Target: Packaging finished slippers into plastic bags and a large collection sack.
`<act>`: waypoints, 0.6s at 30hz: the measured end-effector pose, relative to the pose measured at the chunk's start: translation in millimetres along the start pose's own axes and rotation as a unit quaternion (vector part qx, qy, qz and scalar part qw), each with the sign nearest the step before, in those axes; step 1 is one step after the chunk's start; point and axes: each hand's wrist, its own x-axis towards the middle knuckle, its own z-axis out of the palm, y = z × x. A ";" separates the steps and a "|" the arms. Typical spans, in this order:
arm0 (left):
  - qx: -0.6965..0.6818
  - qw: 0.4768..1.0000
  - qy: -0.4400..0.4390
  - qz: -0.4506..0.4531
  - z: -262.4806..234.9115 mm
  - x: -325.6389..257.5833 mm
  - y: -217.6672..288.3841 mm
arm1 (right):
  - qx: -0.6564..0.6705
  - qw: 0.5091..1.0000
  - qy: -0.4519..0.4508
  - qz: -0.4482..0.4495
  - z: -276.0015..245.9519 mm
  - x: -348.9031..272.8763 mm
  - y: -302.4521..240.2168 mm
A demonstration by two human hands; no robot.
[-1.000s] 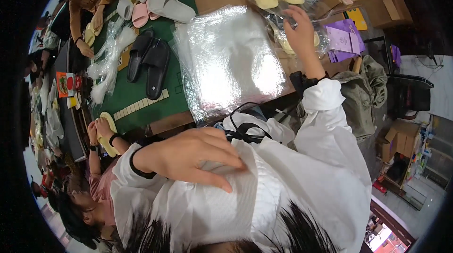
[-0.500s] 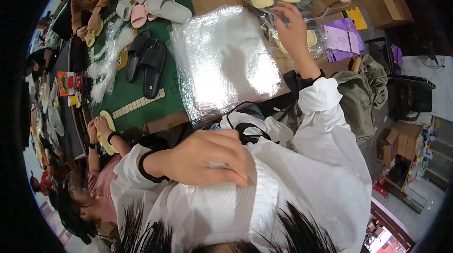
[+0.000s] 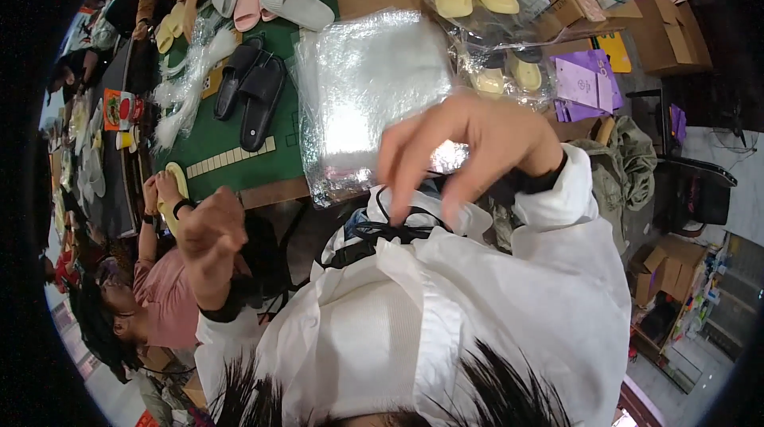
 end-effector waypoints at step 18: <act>0.100 0.904 0.148 -0.388 -50.8 -181.5 -80.3 | 0.229 0.944 -0.223 -0.085 43.9 39.7 25.6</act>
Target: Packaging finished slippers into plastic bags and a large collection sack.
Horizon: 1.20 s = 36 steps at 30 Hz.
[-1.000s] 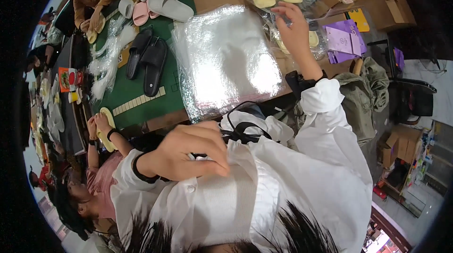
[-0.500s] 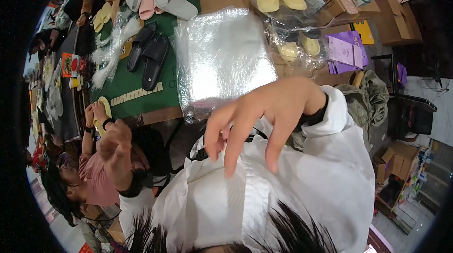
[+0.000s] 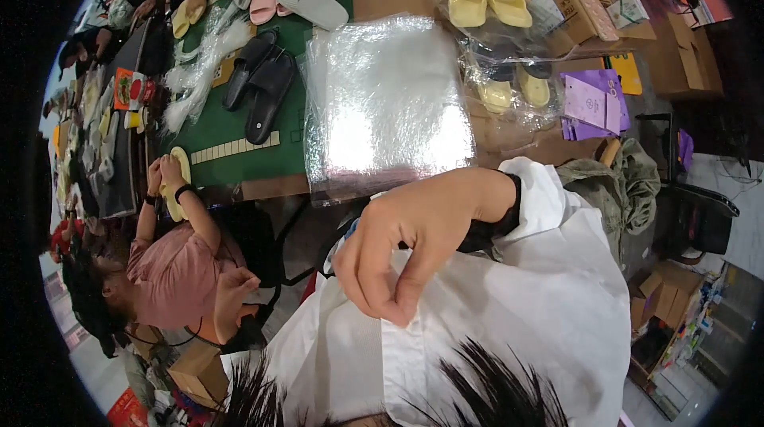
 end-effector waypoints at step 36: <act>-0.386 0.919 -0.049 0.054 66.9 46.5 83.9 | -0.330 0.901 0.189 0.211 -109.1 84.9 82.1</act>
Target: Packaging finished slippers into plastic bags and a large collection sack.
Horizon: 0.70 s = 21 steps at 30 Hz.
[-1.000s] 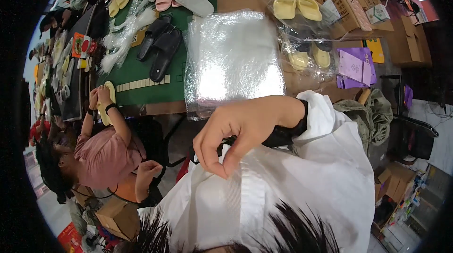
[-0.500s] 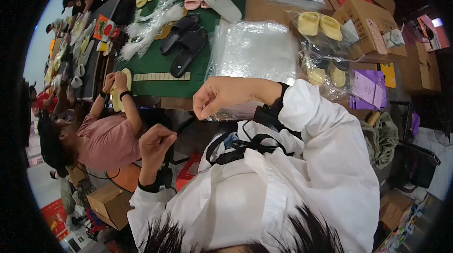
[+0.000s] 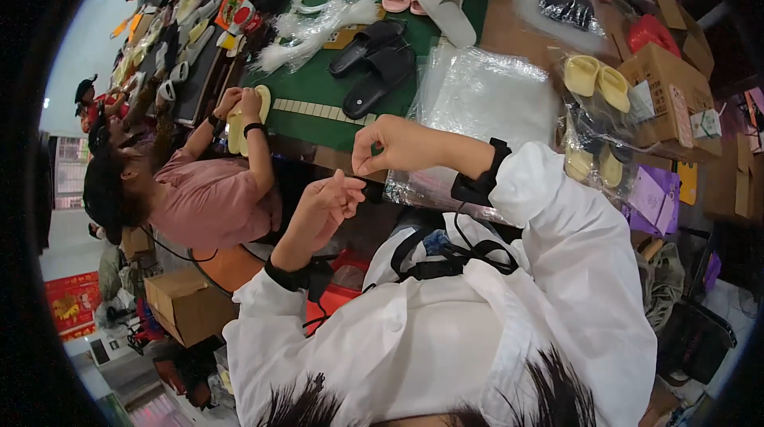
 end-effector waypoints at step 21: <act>0.641 0.750 0.157 -0.040 -134.1 -16.6 -67.4 | 0.049 0.984 0.144 0.089 -14.8 -6.1 53.4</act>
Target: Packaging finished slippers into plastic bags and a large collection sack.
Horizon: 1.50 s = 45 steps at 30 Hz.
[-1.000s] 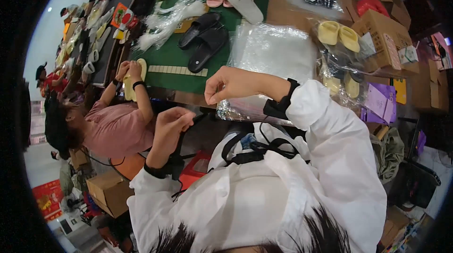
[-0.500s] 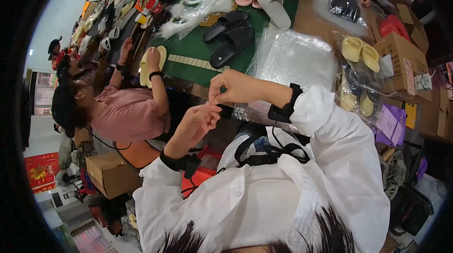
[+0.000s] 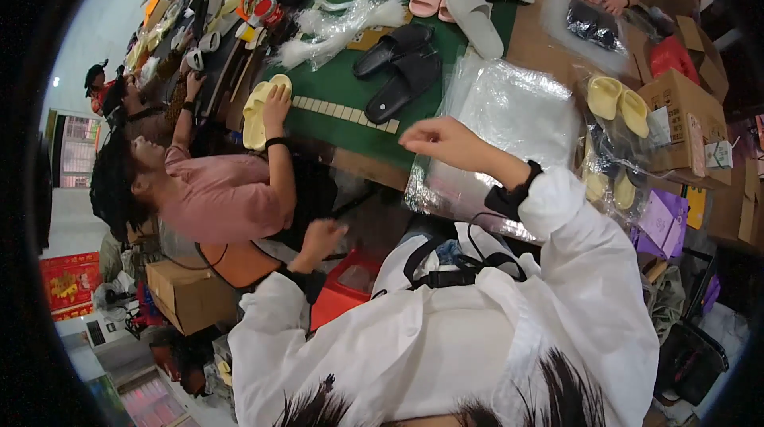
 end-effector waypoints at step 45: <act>-0.191 0.884 0.272 0.329 -33.4 296.0 197.6 | -0.020 0.901 0.372 0.224 20.2 -44.4 130.0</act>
